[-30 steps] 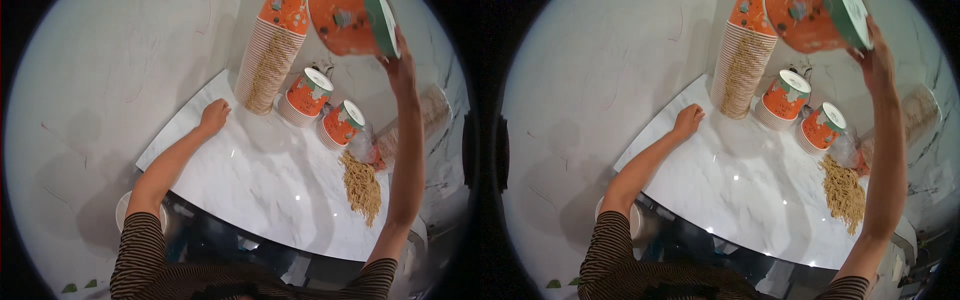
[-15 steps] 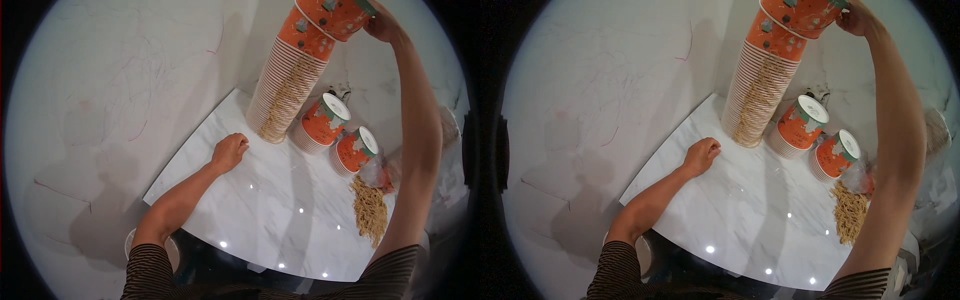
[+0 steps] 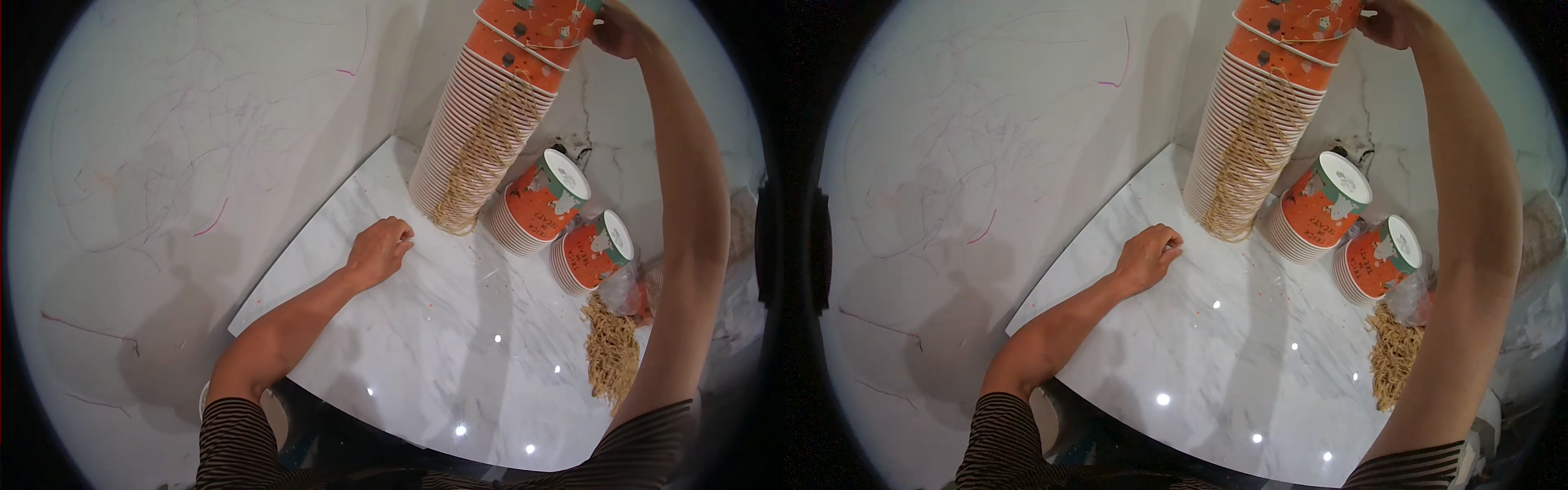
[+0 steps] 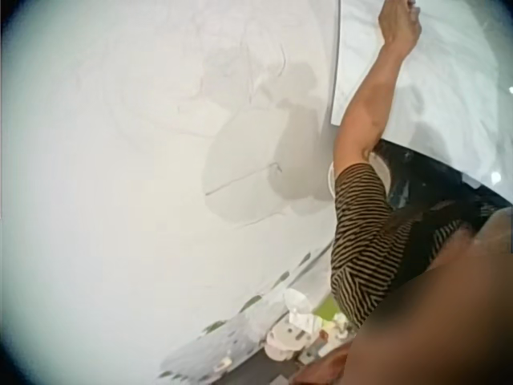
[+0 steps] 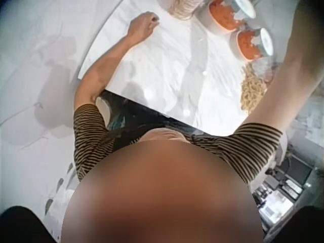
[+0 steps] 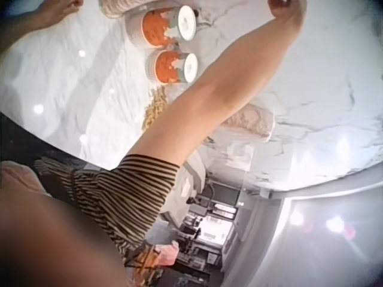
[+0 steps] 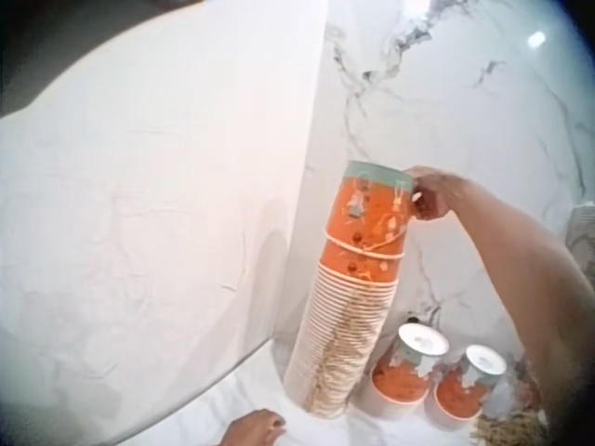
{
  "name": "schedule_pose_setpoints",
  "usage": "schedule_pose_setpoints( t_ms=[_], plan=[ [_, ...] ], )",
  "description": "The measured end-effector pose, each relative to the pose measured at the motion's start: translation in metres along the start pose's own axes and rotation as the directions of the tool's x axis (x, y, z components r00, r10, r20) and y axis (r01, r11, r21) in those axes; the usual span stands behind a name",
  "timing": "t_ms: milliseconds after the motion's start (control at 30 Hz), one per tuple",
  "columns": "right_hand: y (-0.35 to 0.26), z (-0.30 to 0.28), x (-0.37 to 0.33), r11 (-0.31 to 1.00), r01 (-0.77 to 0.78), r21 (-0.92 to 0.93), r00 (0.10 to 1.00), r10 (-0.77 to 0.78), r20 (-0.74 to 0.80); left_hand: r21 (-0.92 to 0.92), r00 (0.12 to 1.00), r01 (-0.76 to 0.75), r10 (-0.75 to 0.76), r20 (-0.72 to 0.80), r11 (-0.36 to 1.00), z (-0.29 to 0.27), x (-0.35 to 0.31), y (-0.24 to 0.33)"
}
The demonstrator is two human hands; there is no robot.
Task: Preparing and organizing printed paper cups by securing them with strings or rubber bands on a workshop table.
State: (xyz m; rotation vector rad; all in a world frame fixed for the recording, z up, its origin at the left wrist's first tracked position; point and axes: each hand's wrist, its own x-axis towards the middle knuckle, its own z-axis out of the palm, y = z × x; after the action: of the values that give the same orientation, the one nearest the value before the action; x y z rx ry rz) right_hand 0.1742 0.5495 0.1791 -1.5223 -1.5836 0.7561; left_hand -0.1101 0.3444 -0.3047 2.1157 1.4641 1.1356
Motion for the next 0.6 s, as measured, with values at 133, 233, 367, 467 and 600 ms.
schedule_pose_setpoints(
  t_ms=[133, 233, 367, 467, 600],
  plan=[
    [0.01, -0.001, 0.021, 1.0, -0.018, 0.009, 1.0, 0.018, -0.023, 0.021, 1.0, -0.012, 0.012, -0.01, 1.0, -0.003, -0.003, 0.0],
    [0.017, -0.041, 0.055, 0.95, 0.04, 0.31, 0.173, -0.312, 0.934, -0.025, 0.998, -0.061, 0.061, -0.018, 0.998, 0.008, 0.009, 0.006],
    [0.013, -0.04, 0.048, 0.998, -0.066, 0.002, 0.996, 0.065, 0.053, -0.016, 0.997, -0.071, 0.07, -0.017, 0.997, 0.006, 0.009, 0.012],
    [0.019, 0.026, 0.023, 0.997, -0.075, -0.022, 0.985, 0.077, 0.154, -0.001, 0.999, 0.048, -0.048, 0.007, 0.999, -0.007, -0.003, 0.002],
    [0.03, -0.002, 0.03, 0.951, 0.146, 0.272, 0.17, -0.295, 0.94, -0.033, 0.999, 0.014, -0.013, 0.029, 0.999, 0.002, 0.006, 0.009]
  ],
)
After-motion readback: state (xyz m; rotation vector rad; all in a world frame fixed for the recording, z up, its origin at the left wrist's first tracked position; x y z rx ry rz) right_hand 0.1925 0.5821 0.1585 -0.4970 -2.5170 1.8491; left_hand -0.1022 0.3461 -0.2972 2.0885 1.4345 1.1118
